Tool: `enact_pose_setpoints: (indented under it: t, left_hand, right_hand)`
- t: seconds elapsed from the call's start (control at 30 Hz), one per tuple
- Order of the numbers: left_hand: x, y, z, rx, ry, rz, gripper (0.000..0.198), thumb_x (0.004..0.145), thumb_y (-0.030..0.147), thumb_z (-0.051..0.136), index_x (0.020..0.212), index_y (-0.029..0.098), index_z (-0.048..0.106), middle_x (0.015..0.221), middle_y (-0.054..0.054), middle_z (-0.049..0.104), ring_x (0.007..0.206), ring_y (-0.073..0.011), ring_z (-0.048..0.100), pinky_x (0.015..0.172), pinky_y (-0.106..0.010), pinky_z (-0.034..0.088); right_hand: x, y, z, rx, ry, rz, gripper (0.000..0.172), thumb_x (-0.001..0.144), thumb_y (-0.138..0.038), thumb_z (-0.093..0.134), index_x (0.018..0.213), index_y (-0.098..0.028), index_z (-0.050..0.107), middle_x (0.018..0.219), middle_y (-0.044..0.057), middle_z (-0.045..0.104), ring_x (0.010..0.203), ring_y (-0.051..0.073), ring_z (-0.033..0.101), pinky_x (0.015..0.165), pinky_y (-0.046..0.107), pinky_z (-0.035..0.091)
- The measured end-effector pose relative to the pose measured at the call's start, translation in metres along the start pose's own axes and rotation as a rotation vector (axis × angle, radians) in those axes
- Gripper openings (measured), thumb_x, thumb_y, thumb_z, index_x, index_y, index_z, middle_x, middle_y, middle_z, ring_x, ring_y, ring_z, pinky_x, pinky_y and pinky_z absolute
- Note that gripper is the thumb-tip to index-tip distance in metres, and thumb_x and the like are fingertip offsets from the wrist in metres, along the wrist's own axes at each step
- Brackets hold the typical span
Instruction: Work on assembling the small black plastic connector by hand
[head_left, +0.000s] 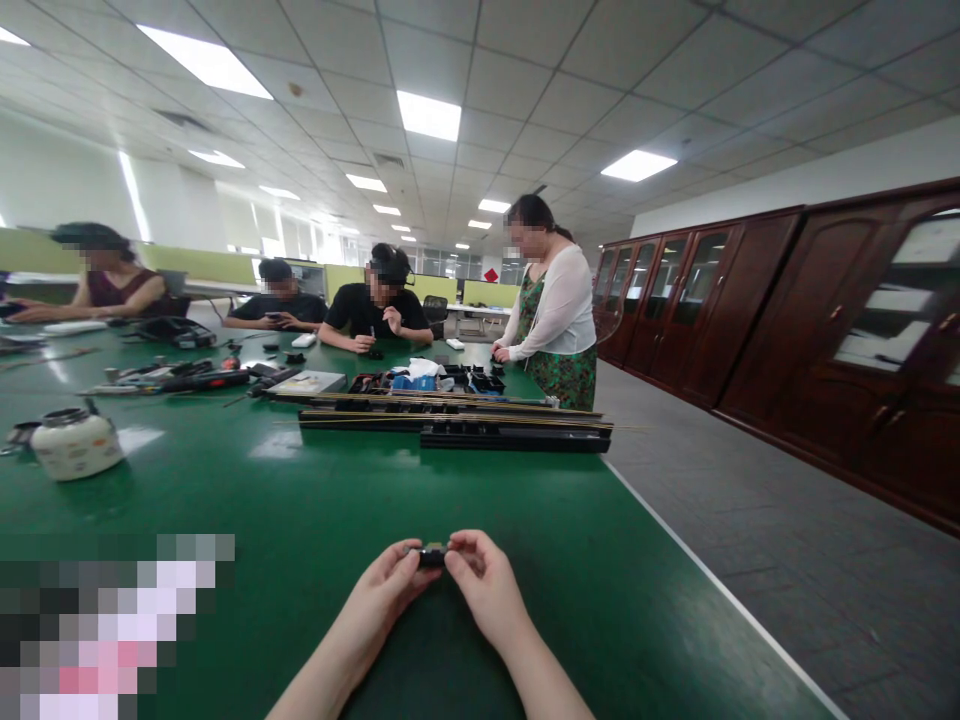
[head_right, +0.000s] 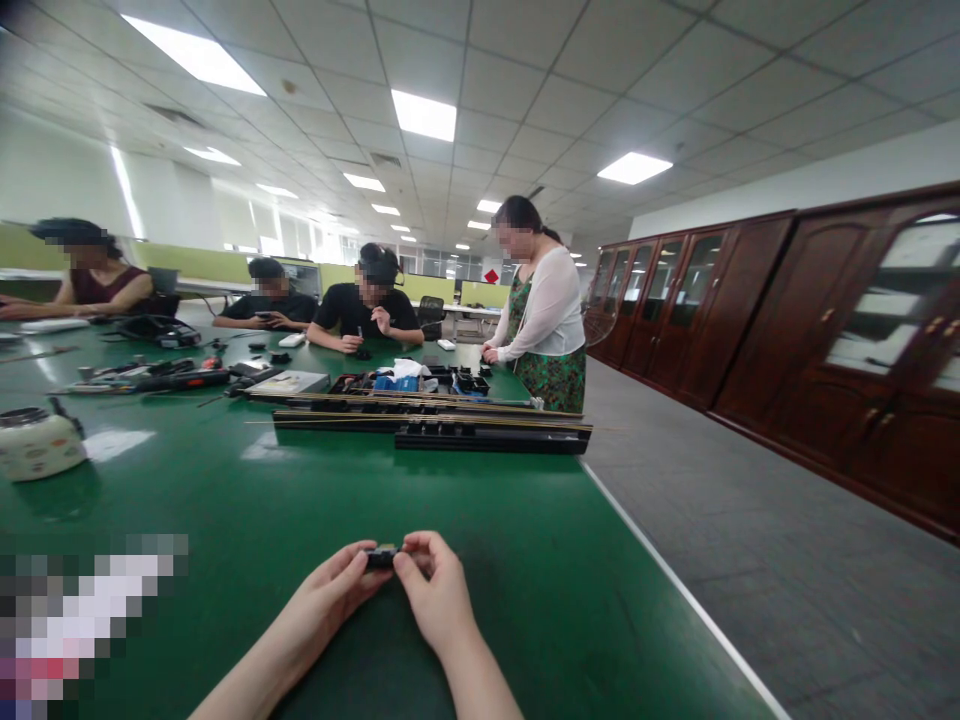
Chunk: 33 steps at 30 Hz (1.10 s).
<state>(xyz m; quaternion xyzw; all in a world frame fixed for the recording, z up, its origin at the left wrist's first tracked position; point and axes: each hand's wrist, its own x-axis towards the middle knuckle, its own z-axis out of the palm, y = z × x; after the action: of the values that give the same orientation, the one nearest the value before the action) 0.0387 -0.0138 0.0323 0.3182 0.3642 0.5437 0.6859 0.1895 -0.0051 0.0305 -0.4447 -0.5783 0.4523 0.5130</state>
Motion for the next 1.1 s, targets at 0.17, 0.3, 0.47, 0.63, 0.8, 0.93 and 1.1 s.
enact_pose_setpoints:
  t: [0.17, 0.3, 0.47, 0.63, 0.8, 0.93, 1.1]
  left_hand:
    - [0.002, -0.002, -0.001, 0.016, 0.018, 0.0, 0.031, 0.066, 0.029, 0.071, 0.09, 0.016, 0.057, 0.09, -0.008, 0.071, 0.08, -0.0206, 0.069, 0.086, -0.033, 0.048]
    - [0.001, 0.0, -0.001, 0.022, 0.025, -0.009, 0.035, 0.064, 0.031, 0.072, 0.093, 0.016, 0.057, 0.092, -0.009, 0.071, 0.081, -0.022, 0.069, 0.084, -0.033, 0.048]
    - [0.0, 0.002, -0.002, 0.008, 0.017, -0.036, 0.037, 0.065, 0.028, 0.072, 0.097, 0.016, 0.057, 0.094, -0.009, 0.071, 0.081, -0.0201, 0.069, 0.081, -0.029, 0.05]
    - [-0.001, 0.002, 0.001, 0.008, 0.021, -0.001, 0.033, 0.064, 0.026, 0.073, 0.091, 0.016, 0.057, 0.092, -0.008, 0.071, 0.08, -0.02, 0.069, 0.085, -0.031, 0.049]
    - [-0.001, 0.001, 0.002, 0.0, 0.011, 0.012, 0.032, 0.063, 0.025, 0.074, 0.088, 0.016, 0.058, 0.089, -0.007, 0.071, 0.08, -0.0196, 0.069, 0.087, -0.031, 0.048]
    - [0.001, -0.001, 0.0, -0.007, 0.024, 0.017, 0.033, 0.061, 0.025, 0.074, 0.088, 0.016, 0.058, 0.087, -0.007, 0.071, 0.079, -0.0205, 0.069, 0.087, -0.033, 0.048]
    - [0.002, -0.003, -0.001, 0.009, 0.007, -0.012, 0.035, 0.061, 0.028, 0.074, 0.089, 0.016, 0.058, 0.087, -0.006, 0.07, 0.075, -0.0198, 0.069, 0.084, -0.033, 0.05]
  right_hand:
    - [-0.002, -0.003, -0.001, -0.047, -0.017, -0.002, 0.038, 0.073, -0.046, 0.058, 0.098, -0.017, 0.061, 0.095, 0.008, 0.068, 0.086, 0.021, 0.063, 0.08, 0.035, 0.049]
    - [-0.002, -0.003, -0.001, -0.054, -0.027, -0.01, 0.041, 0.074, -0.048, 0.057, 0.101, -0.018, 0.061, 0.098, 0.008, 0.068, 0.089, 0.021, 0.063, 0.081, 0.035, 0.049]
    - [-0.002, -0.004, -0.001, -0.058, -0.018, -0.021, 0.04, 0.074, -0.046, 0.057, 0.101, -0.017, 0.061, 0.098, 0.009, 0.068, 0.09, 0.022, 0.063, 0.083, 0.036, 0.048]
    - [-0.004, -0.01, -0.001, -0.055, -0.016, -0.03, 0.038, 0.074, -0.046, 0.057, 0.099, -0.017, 0.062, 0.094, 0.008, 0.068, 0.088, 0.022, 0.063, 0.082, 0.036, 0.049]
    - [-0.005, -0.013, -0.001, -0.047, -0.02, -0.026, 0.04, 0.073, -0.048, 0.057, 0.098, -0.018, 0.062, 0.097, 0.009, 0.068, 0.09, 0.022, 0.063, 0.084, 0.037, 0.048]
    - [-0.004, -0.013, -0.002, -0.07, -0.028, -0.023, 0.042, 0.076, -0.051, 0.053, 0.099, -0.018, 0.062, 0.1, 0.01, 0.067, 0.094, 0.023, 0.062, 0.086, 0.037, 0.047]
    - [-0.004, -0.016, -0.004, -0.08, -0.041, -0.045, 0.041, 0.08, -0.051, 0.048, 0.1, -0.018, 0.062, 0.103, 0.01, 0.066, 0.098, 0.023, 0.06, 0.088, 0.037, 0.045]
